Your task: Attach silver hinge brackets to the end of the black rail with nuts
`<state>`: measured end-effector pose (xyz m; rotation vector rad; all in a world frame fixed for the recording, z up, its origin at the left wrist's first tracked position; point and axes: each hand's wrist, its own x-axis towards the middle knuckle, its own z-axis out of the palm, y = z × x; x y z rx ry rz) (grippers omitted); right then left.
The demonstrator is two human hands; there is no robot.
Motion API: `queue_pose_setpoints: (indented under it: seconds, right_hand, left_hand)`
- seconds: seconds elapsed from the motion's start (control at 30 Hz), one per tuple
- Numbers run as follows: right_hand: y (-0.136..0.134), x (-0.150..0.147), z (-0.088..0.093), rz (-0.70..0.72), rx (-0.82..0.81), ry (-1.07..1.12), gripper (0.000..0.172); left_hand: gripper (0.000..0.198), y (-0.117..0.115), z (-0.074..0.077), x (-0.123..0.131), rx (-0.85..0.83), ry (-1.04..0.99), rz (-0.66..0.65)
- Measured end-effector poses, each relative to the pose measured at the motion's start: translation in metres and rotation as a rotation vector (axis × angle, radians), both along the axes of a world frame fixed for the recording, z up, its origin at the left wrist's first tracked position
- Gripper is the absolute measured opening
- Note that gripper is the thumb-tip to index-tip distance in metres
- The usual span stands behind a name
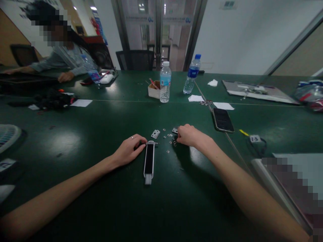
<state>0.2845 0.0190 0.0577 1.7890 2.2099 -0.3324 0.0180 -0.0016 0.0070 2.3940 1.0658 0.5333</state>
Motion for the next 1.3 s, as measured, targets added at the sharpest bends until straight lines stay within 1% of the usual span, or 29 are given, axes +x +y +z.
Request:
queue_pose_setpoints:
  seconds: [0.13, 0.27, 0.37, 0.47, 0.6, 0.67, 0.77, 0.9, 1.13, 1.3]
  right_hand:
    - [-0.002, -0.004, -0.001, 0.006, 0.003, -0.013, 0.013]
    - [-0.004, -0.006, -0.006, 0.038, 0.086, -0.044, 0.019]
    - [-0.004, -0.004, -0.004, 0.057, 0.112, -0.036, 0.018]
    - [-0.006, -0.005, 0.002, 0.106, 0.115, 0.080, 0.013]
    - [-0.013, -0.015, 0.007, 0.234, 0.093, 0.359, 0.009]
    - [-0.016, -0.022, 0.004, 0.284, 0.076, 0.472, 0.008]
    - [-0.018, -0.030, -0.006, 0.328, 0.088, 0.578, 0.007]
    - [-0.018, -0.033, -0.016, 0.329, 0.101, 0.621, 0.008]
    - [-0.015, -0.030, -0.022, 0.317, 0.104, 0.627, 0.011]
    - [-0.015, -0.027, -0.018, 0.325, 0.066, 0.689, 0.010]
  left_hand:
    - [0.017, 0.000, 0.001, 0.000, -0.004, -0.003, -0.001]
    - [0.017, -0.001, 0.002, 0.000, -0.009, -0.001, -0.002]
    - [0.017, -0.001, 0.000, -0.001, -0.008, -0.002, -0.001]
    - [0.018, 0.000, -0.002, -0.001, -0.011, -0.004, 0.001]
    - [0.017, 0.000, -0.003, -0.001, 0.000, -0.003, 0.004]
    - [0.017, 0.000, -0.003, -0.001, 0.007, -0.004, 0.006]
    - [0.015, 0.000, -0.001, 0.000, 0.021, 0.004, 0.011]
    - [0.014, -0.001, 0.000, 0.001, 0.039, 0.015, 0.009]
    - [0.014, 0.000, -0.002, 0.001, 0.046, 0.006, 0.004]
    - [0.014, 0.000, -0.005, 0.000, 0.053, 0.003, 0.001]
